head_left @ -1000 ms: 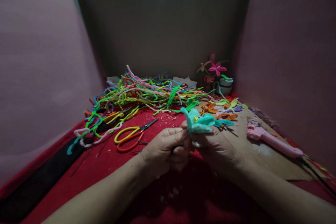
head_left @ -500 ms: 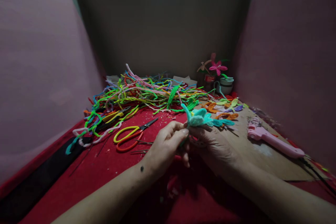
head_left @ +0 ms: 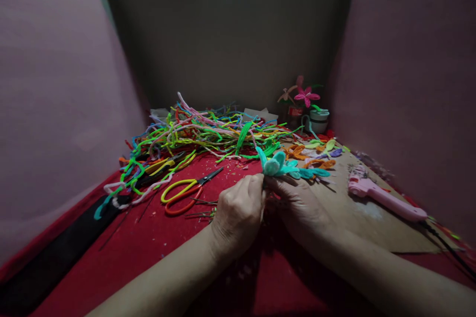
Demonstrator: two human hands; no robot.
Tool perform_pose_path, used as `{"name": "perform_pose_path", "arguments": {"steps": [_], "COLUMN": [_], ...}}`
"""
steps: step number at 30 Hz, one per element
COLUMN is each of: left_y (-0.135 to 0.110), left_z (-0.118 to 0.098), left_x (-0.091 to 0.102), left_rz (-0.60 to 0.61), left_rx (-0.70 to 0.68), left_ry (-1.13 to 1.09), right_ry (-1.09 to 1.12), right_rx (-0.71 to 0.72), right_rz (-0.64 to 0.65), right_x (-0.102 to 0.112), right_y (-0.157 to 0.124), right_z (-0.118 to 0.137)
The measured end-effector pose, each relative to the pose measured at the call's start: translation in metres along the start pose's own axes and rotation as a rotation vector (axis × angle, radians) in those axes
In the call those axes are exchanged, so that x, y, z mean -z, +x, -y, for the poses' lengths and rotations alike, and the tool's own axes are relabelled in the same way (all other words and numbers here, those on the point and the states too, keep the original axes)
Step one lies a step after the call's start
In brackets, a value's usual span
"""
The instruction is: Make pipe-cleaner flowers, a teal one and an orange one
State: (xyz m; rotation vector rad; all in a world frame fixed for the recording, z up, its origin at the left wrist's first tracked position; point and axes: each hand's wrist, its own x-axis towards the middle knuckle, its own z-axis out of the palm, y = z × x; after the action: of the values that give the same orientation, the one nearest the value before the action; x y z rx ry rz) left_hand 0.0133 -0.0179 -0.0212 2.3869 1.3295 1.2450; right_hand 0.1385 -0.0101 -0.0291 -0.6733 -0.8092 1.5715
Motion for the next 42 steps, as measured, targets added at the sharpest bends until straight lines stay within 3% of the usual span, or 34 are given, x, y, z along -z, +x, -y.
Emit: {"name": "perform_pose_path", "arguments": {"steps": [5,8,10,14,16,21,26,29,31,35,38,40,42], "left_y": [0.007,0.011,0.012,0.014,0.015,0.017,0.021,0.021,0.018,0.008,0.006,0.007,0.009], "left_z": [0.002,0.000,-0.004,-0.016,-0.020,-0.020,-0.009,-0.007,-0.010,-0.010,-0.004,-0.001,-0.003], "left_x": [0.001,0.006,0.011,0.019,0.021,0.027,0.024,0.020,0.017,0.012,0.010,0.011,0.014], "left_rz": [-0.111,-0.180,-0.174,-0.089,-0.044,0.056,0.270,0.281,0.203,-0.006,-0.047,-0.057,-0.036], "left_rx": [-0.181,-0.263,-0.173,0.207,0.331,0.527,0.641,0.597,0.503,0.084,-0.153,-0.180,-0.069], "left_ry": [0.095,0.037,-0.100,-0.518,-0.712,-1.035,-1.265,-1.171,-0.933,-0.279,-0.019,-0.012,-0.127], "right_ry": [-0.092,-0.213,-0.278,-0.314,-0.276,-0.126,0.005,-0.018,-0.040,-0.064,-0.096,-0.131,-0.176], "right_rx": [0.123,0.182,0.215,0.253,0.234,0.116,0.014,0.036,0.087,0.158,0.175,0.168,0.156], "right_rz": [-0.019,-0.011,0.013,0.080,0.115,0.291,0.468,0.394,0.317,0.196,0.146,0.118,0.102], "right_x": [-0.001,-0.005,-0.008,-0.008,-0.006,-0.005,-0.007,-0.005,-0.004,-0.005,-0.007,-0.007,-0.006], "right_y": [-0.001,-0.001,-0.001,0.000,0.000,-0.003,-0.002,0.002,0.003,0.003,0.001,0.000,-0.001], "right_z": [0.004,0.011,0.015,0.017,0.016,0.016,0.015,0.013,0.012,0.012,0.013,0.013,0.013]}}
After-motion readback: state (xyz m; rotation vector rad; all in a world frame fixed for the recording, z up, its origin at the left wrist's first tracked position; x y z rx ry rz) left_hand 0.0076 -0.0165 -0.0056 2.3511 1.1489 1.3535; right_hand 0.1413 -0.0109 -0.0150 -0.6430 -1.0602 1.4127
